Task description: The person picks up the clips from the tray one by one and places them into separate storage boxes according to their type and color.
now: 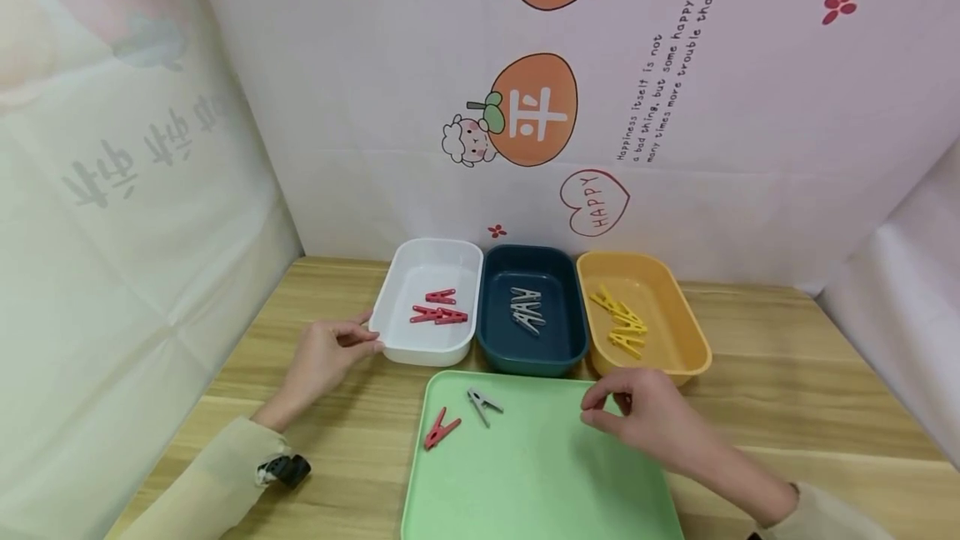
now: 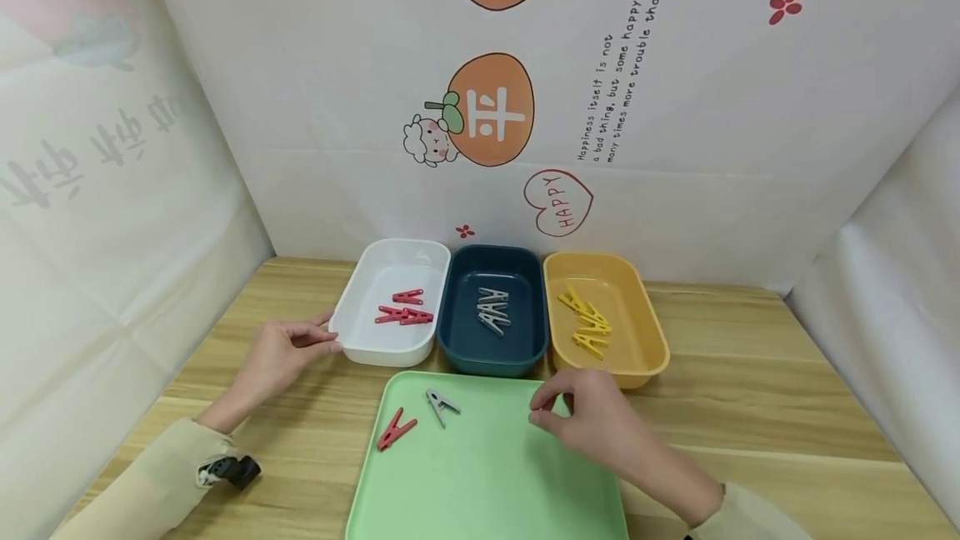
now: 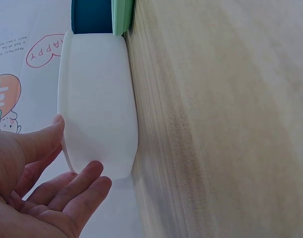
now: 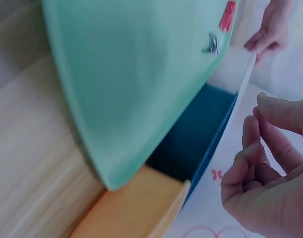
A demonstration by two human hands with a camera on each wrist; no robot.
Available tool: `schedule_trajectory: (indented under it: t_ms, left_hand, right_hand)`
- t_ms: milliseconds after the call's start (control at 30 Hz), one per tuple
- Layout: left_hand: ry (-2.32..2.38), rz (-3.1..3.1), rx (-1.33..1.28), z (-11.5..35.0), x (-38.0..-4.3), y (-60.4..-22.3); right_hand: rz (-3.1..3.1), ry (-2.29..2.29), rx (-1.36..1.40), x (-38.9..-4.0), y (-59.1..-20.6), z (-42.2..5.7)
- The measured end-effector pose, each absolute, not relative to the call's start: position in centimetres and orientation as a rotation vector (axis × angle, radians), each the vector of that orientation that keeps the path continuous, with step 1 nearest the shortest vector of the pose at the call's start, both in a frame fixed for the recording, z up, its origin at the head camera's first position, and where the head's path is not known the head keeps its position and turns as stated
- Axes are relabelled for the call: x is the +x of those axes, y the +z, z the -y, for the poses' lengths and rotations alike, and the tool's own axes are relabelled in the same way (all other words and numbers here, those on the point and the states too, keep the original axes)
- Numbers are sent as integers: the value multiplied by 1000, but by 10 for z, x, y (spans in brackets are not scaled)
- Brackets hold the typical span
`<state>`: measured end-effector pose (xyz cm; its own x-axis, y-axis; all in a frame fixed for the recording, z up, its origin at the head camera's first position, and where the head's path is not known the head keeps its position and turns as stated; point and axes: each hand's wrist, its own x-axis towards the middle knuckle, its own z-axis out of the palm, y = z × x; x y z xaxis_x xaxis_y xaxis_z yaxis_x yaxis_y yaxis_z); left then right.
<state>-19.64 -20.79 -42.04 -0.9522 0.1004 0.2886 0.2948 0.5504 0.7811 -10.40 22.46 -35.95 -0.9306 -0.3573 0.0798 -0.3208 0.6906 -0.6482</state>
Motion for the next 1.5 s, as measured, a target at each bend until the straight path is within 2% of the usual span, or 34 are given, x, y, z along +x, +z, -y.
schedule_trajectory:
  t_ms: [300, 1000, 1267, 1500]
  left_hand:
    - [-1361, 2572, -347, 209, -198, -420]
    - [-1390, 2565, -347, 208, -198, -421]
    - [-1415, 2555, -354, 209, -198, -422]
    - [-1426, 2548, -342, 209, -199, -422]
  right_hand:
    - [-2722, -1026, -708, -110, -378, -185]
    - [-2711, -821, -726, -135, -402, -116]
    - [-2792, -691, -732, -137, -410, -105]
    - [-2773, -726, -727, -134, -411, -116]
